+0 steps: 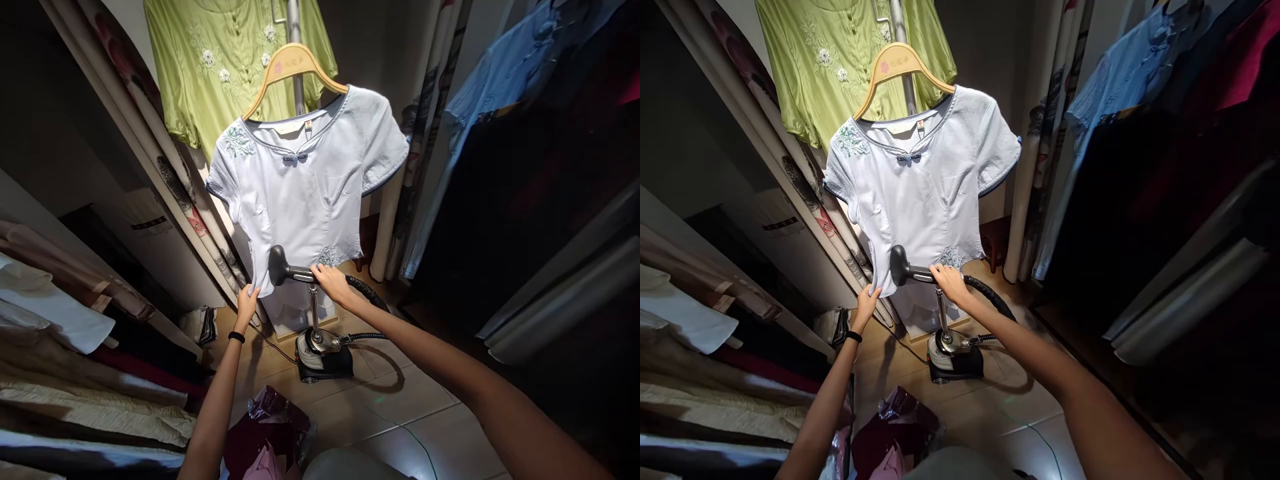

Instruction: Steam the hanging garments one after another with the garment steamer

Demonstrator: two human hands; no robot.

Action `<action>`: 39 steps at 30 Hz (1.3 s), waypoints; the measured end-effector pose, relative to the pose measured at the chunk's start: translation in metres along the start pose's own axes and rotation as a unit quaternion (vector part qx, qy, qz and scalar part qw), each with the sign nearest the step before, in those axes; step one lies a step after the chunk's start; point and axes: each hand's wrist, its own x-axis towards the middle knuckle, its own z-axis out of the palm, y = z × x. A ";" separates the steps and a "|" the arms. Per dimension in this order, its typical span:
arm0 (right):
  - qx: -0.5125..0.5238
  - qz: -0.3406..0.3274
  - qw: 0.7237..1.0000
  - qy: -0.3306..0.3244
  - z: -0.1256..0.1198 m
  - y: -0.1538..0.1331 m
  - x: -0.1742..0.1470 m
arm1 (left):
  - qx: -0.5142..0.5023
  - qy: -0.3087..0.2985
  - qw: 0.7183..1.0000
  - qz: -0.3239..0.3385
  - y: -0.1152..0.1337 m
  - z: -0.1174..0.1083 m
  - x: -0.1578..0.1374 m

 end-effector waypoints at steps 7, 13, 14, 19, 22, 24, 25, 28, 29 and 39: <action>-0.018 0.035 0.999 -0.004 0.007 0.033 0.006 | -0.004 0.002 1.000 -0.001 0.004 -0.003 -0.001; -0.006 0.003 1.000 -0.003 0.007 0.010 0.004 | -0.007 -0.010 1.000 0.002 0.004 0.002 0.001; -0.001 -0.006 1.000 0.000 0.006 0.003 0.006 | -0.006 -0.011 1.000 0.004 0.004 0.003 0.002; 0.010 -0.016 1.000 0.002 0.001 -0.003 0.014 | 0.001 -0.004 1.000 0.010 0.004 0.001 0.003; -0.002 0.005 1.000 -0.005 0.004 0.015 0.011 | 0.002 0.001 1.000 0.009 0.003 -0.002 0.002; -0.014 0.022 1.000 -0.008 0.007 0.030 0.007 | 0.001 0.005 1.000 0.007 0.003 -0.003 0.002; -0.019 0.030 0.999 -0.009 0.009 0.036 0.003 | 0.001 0.006 1.000 0.006 0.002 -0.003 0.002; -0.035 0.042 0.998 -0.011 0.015 0.048 -0.006 | -0.004 0.006 1.000 0.004 0.003 -0.003 0.002; -0.039 0.041 0.998 -0.012 0.016 0.050 -0.009 | -0.005 0.007 1.000 0.003 0.003 -0.003 0.002; -0.076 0.036 0.996 -0.005 0.017 0.067 -0.029 | -0.016 0.046 0.998 -0.034 -0.004 -0.018 -0.005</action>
